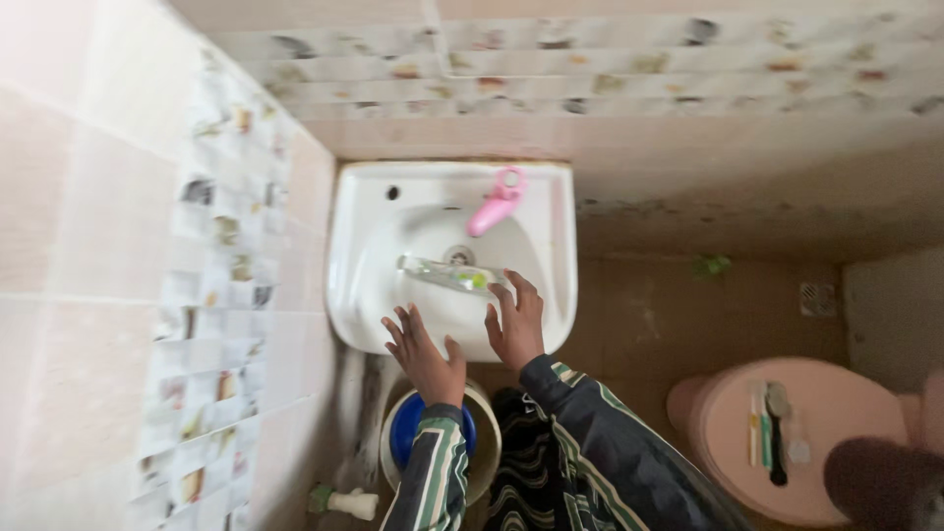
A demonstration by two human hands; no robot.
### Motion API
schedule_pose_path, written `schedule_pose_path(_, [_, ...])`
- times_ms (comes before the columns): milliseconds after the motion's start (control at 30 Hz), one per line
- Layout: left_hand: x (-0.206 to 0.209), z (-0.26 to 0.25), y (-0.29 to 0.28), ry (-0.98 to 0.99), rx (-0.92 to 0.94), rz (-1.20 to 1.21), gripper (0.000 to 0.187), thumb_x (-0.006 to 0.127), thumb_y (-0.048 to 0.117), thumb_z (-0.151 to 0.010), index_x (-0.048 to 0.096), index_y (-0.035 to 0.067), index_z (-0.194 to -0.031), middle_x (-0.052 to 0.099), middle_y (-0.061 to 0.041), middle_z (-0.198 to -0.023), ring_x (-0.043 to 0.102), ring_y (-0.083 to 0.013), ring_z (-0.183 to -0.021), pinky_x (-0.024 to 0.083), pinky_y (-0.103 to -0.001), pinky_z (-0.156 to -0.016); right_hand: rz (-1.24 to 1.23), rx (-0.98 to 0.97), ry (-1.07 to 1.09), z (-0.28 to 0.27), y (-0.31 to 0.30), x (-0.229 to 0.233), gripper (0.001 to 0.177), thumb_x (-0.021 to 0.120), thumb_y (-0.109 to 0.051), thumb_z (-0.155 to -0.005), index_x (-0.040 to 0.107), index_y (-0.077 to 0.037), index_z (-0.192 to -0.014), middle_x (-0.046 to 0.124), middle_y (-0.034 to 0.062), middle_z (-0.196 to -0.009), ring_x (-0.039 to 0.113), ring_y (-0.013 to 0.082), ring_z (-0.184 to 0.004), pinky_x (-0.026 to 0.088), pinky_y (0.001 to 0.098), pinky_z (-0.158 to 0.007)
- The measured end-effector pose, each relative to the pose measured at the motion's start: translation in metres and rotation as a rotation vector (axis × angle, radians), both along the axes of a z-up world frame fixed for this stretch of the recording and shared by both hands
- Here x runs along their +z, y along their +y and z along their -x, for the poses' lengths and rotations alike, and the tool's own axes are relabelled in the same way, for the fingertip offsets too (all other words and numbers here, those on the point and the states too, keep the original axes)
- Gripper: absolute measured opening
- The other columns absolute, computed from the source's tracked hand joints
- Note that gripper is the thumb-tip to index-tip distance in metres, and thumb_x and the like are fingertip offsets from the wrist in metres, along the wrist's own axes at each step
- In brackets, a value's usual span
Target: The person places a blue basin into a sink, fills it with water and detergent, and then washes a plastic soap dish using a blue sponge before rinsing the soap dish under the faucet.
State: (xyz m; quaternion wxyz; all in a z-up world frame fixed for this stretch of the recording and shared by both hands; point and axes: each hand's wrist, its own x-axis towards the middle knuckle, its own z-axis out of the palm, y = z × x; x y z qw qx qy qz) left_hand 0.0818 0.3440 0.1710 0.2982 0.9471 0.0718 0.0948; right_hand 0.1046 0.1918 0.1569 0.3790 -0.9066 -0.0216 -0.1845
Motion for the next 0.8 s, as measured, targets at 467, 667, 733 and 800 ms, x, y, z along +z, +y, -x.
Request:
schedule_pose_path(467, [-0.036,-0.068,0.025,0.254,-0.052,-0.119,0.097,0.073,0.018,-0.079,0.021,0.006,-0.16,0.012,-0.027,-0.168,-0.003,-0.0425,-0.157,0.005,-0.064,-0.123,0.643,0.111,0.509,-0.089,0.049,-0.122,0.073,0.071,-0.015,-0.076,0.048,-0.019,-0.146,0.047,0.0176,-0.138,0.042,0.0401,-0.132,0.034,0.071,-0.099])
schedule_pose_path(667, [-0.052,-0.074,0.017,0.321,-0.078,-0.148,0.098,0.072,0.019,-0.08,0.016,0.006,-0.159,0.01,-0.026,-0.167,-0.002,-0.0424,-0.156,0.005,-0.064,-0.123,0.513,0.085,0.607,-0.087,0.042,-0.104,0.069,0.072,-0.017,-0.069,0.055,-0.009,-0.135,0.053,0.0143,-0.121,0.049,0.0364,-0.12,0.039,0.0561,-0.093])
schedule_pose_path(733, [-0.055,-0.075,0.008,0.314,-0.069,-0.151,0.099,0.072,0.02,-0.081,0.014,0.006,-0.159,0.01,-0.024,-0.167,-0.001,-0.0428,-0.155,0.005,-0.065,-0.122,0.371,0.048,0.504,-0.074,0.036,-0.089,0.072,0.074,-0.017,-0.064,0.057,-0.01,-0.134,0.054,0.0152,-0.117,0.049,0.0366,-0.116,0.038,0.0546,-0.091])
schedule_pose_path(800, [-0.054,-0.07,-0.003,0.17,-0.076,-0.089,0.099,0.067,0.015,-0.082,0.01,0.0,-0.162,0.013,-0.024,-0.169,0.003,-0.0443,-0.157,0.008,-0.064,-0.125,0.246,0.007,0.42,-0.061,0.024,-0.068,0.073,0.075,-0.017,-0.064,0.057,-0.01,-0.134,0.054,0.0153,-0.114,0.049,0.0357,-0.112,0.037,0.0529,-0.09])
